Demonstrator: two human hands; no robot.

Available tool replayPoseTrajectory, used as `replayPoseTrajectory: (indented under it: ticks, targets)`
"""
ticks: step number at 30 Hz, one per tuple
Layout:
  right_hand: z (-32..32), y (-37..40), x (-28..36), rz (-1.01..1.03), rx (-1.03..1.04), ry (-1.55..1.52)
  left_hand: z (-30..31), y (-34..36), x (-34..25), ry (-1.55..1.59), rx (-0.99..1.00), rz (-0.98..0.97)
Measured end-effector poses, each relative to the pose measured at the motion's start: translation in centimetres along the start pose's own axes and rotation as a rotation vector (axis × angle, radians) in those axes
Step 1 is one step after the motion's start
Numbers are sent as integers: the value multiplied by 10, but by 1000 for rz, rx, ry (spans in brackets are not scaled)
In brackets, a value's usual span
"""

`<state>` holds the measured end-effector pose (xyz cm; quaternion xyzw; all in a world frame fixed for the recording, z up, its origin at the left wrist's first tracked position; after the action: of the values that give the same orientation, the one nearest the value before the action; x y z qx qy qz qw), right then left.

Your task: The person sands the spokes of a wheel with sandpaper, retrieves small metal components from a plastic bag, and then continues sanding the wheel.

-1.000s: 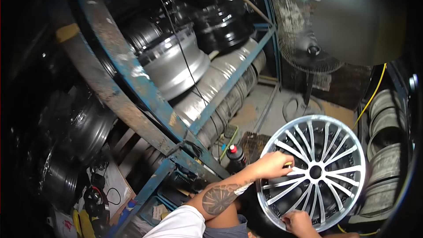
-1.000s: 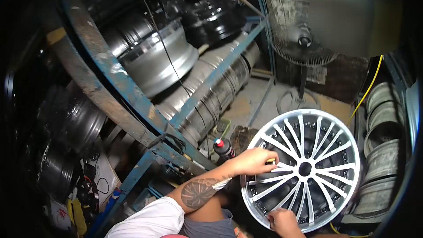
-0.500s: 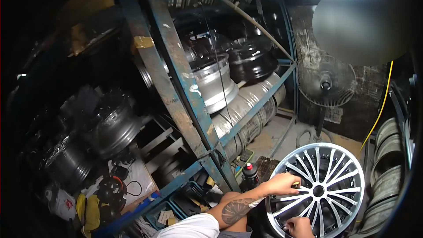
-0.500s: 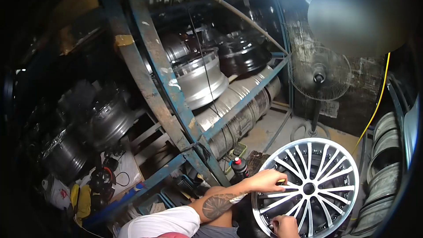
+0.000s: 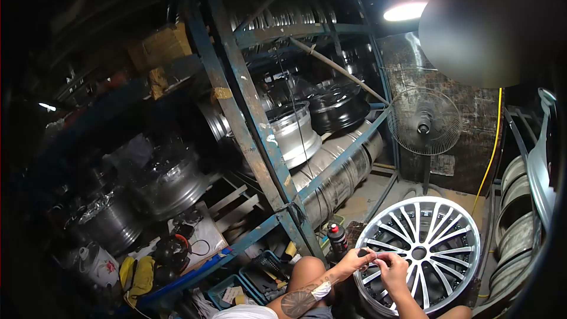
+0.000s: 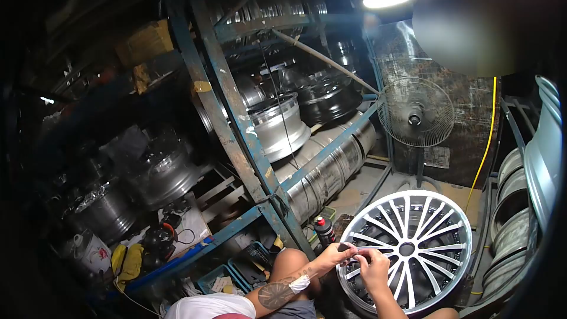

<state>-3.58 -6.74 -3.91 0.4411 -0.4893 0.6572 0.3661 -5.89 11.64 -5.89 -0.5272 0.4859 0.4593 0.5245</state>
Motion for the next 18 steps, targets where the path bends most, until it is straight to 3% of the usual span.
replayPoseTrajectory:
  ticks: [2,6,9,18]
  targets:
    - [-1,4,11,-14,15,-71,1,11,-11,-15,-3,-16]
    - [-8,11,-1,-263,155,-392,4,23,-10,26,-95,-160]
    - [-6,16,7,-368,200,-602,3,23,-17,-55,-58,-174]
    - [25,9,16,-384,7,-690,-33,-32,-54,-119,203,-202]
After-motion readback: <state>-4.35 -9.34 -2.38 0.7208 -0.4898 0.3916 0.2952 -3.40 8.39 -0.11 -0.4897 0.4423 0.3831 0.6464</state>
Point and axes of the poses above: each hand's wrist, its own y-axis away from the middle knuckle, its own z-axis out of the back of the hand, x = y × z, the point moved 2 cm from there along -y, towards the middle knuckle, and after that the axes turned 8 degrees about -z, right-handed, at the moved point
